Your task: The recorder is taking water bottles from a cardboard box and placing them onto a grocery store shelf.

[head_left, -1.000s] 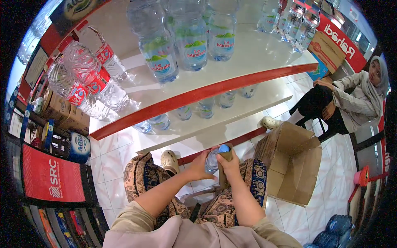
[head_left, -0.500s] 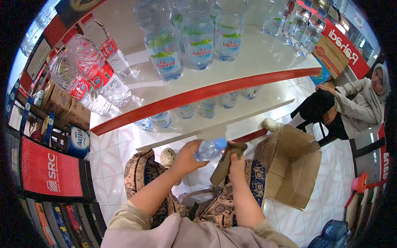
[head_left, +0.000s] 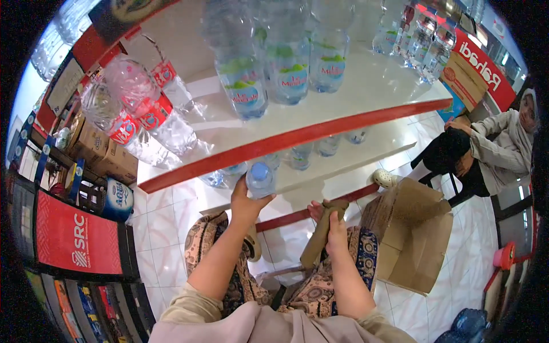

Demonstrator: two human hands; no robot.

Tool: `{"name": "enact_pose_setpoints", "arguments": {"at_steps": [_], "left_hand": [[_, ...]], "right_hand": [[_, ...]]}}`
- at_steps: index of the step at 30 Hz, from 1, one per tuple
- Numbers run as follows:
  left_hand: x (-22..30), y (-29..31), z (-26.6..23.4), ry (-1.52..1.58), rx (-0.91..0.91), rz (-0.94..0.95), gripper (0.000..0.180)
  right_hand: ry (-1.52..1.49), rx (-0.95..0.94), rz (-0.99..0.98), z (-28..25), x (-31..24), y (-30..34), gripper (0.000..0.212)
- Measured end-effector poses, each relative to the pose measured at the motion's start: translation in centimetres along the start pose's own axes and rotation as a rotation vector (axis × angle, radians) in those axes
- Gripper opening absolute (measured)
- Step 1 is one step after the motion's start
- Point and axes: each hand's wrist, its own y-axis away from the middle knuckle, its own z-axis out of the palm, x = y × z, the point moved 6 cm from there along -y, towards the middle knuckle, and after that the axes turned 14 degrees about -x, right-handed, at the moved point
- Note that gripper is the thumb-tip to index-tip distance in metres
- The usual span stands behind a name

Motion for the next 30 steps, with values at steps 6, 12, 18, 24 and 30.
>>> {"name": "enact_pose_setpoints", "arguments": {"at_steps": [6,12,18,24,30], "left_hand": [[-1.7,-1.3,0.1,0.286,-0.056,-0.074,0.073],[-2.8,-3.1,0.1,0.277,0.01,-0.061,0.078],[-3.3,-3.8,0.3,0.214,0.147,0.044,0.081],[-0.8,-2.2,1.1,-0.14,0.26,-0.076,0.091],[-3.9,-1.3,2.2,-0.32,0.233,0.01,0.096]], "right_hand": [[-0.047,0.029,0.044,0.2,0.3,0.4,0.061],[-0.042,0.034,0.053,0.4,0.2,0.2,0.062],[-0.062,-0.012,0.044,1.2,0.5,0.2,0.062],[-0.063,0.008,0.067,0.5,0.6,0.8,0.063],[-0.1,-0.014,0.064,0.8,0.9,0.6,0.065]]}}
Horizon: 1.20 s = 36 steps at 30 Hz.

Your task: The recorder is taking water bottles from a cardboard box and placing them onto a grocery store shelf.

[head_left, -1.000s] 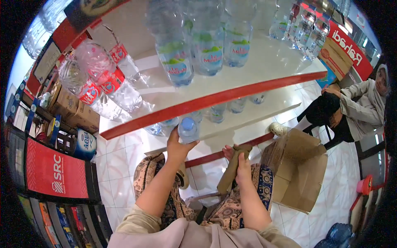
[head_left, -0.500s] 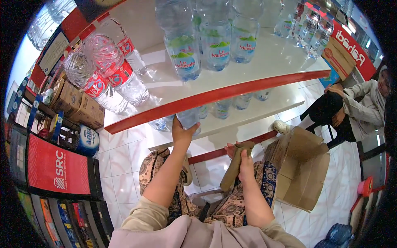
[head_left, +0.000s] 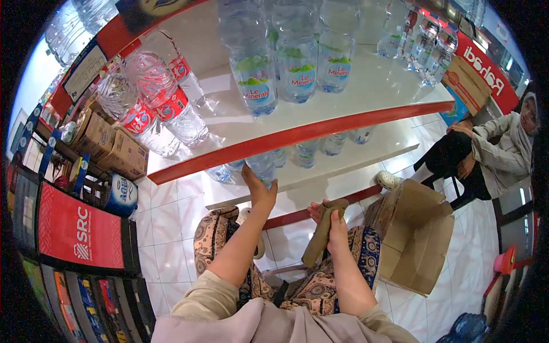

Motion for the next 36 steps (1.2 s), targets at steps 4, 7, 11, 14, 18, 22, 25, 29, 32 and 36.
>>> {"name": "enact_pose_setpoints", "arguments": {"at_steps": [4,7,11,14,18,22,25,29,32,36], "left_hand": [[0.2,0.4,0.1,-0.106,0.039,0.059,0.094],[0.7,0.5,-0.4,-0.086,0.062,0.029,0.095],[0.1,0.9,-0.8,-0.022,0.079,-0.045,0.099],[-0.8,1.0,-0.2,-0.009,-0.005,-0.143,0.107],[-0.7,0.8,0.2,-0.007,-0.007,-0.153,0.113],[-1.1,0.4,0.2,-0.03,0.022,-0.121,0.111],[-1.3,0.1,0.1,0.042,0.005,-0.148,0.114],[-2.2,0.3,0.2,0.32,0.033,-0.184,0.121],[-2.0,0.3,0.1,0.262,0.028,-0.186,0.124],[-3.9,-0.6,0.2,0.301,0.044,-0.124,0.127]], "right_hand": [[0.002,-0.007,0.019,0.0,0.0,0.0,0.065],[0.008,-0.001,0.013,0.1,-0.3,0.1,0.065],[-0.005,0.007,-0.005,0.0,-0.5,0.1,0.064],[-0.011,0.016,-0.006,0.1,-0.4,0.0,0.063],[-0.004,0.011,0.006,0.0,-0.2,0.0,0.062],[-0.002,0.011,0.009,0.2,-0.1,0.0,0.062],[0.003,0.02,0.007,0.0,-0.2,0.0,0.062],[-0.009,0.029,0.01,0.1,-0.2,0.0,0.062],[-0.008,0.047,0.022,0.2,-0.5,0.1,0.064],[-0.037,0.025,0.02,0.2,-0.1,-0.1,0.065]]}}
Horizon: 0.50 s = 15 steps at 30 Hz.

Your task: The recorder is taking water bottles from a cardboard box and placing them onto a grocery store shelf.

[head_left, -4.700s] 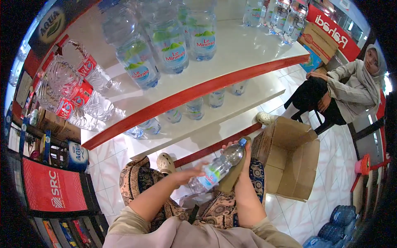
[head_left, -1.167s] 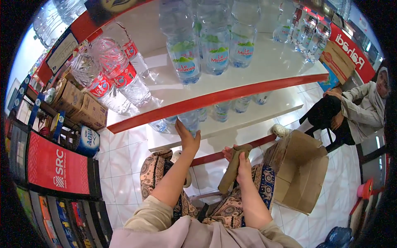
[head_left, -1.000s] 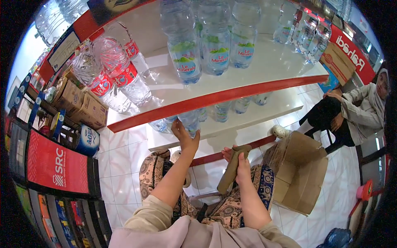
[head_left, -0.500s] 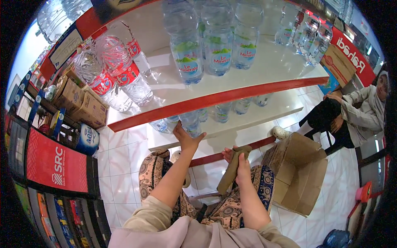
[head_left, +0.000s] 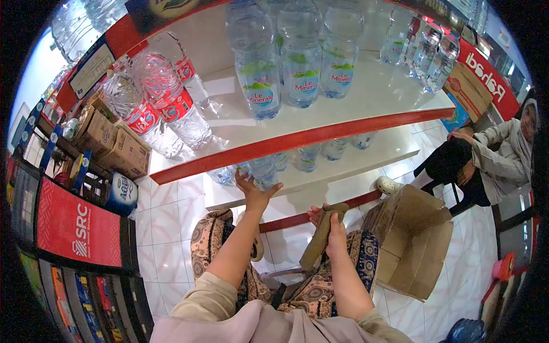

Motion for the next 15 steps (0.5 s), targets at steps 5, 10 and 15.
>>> {"name": "enact_pose_setpoints", "arguments": {"at_steps": [5,10,15], "left_hand": [[0.0,-1.3,1.0,0.134,-0.131,-0.083,0.134],[-3.3,-2.9,-0.6,0.066,-0.127,0.043,0.142],[-0.9,-3.0,-0.4,-0.167,-0.211,0.095,0.139]], "right_hand": [[0.029,0.016,-0.004,-0.8,-0.7,0.5,0.065],[0.065,0.012,0.005,-0.3,0.5,0.1,0.066],[0.061,0.01,-0.017,-0.7,0.8,-0.2,0.061]]}}
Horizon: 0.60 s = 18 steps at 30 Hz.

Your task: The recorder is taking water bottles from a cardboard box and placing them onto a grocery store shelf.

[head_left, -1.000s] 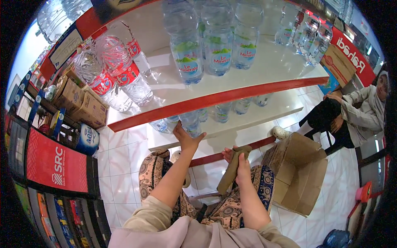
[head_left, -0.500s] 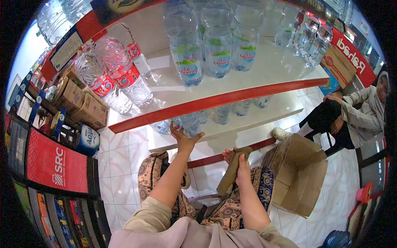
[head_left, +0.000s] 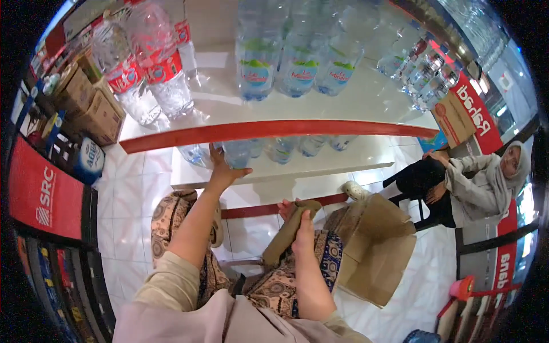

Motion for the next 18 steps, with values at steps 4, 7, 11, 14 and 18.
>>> {"name": "enact_pose_setpoints", "arguments": {"at_steps": [4,7,11,14,18], "left_hand": [[1.2,1.2,0.5,0.292,0.022,-0.058,0.122],[2.8,2.1,0.1,0.283,0.042,-0.039,0.105],[3.5,2.3,-1.4,0.101,0.062,-0.032,0.091],[1.9,2.1,-2.2,-0.005,0.149,-0.042,0.087],[-0.7,1.3,-3.0,0.226,0.087,0.012,0.088]], "right_hand": [[0.036,0.001,0.012,0.2,-0.6,0.3,0.059],[0.027,0.013,0.028,0.3,-0.6,0.2,0.061],[0.029,0.002,0.049,0.5,-0.7,0.4,0.064],[0.015,-0.043,0.038,0.1,-0.1,0.2,0.065],[0.008,-0.051,0.05,0.7,0.2,0.1,0.065]]}}
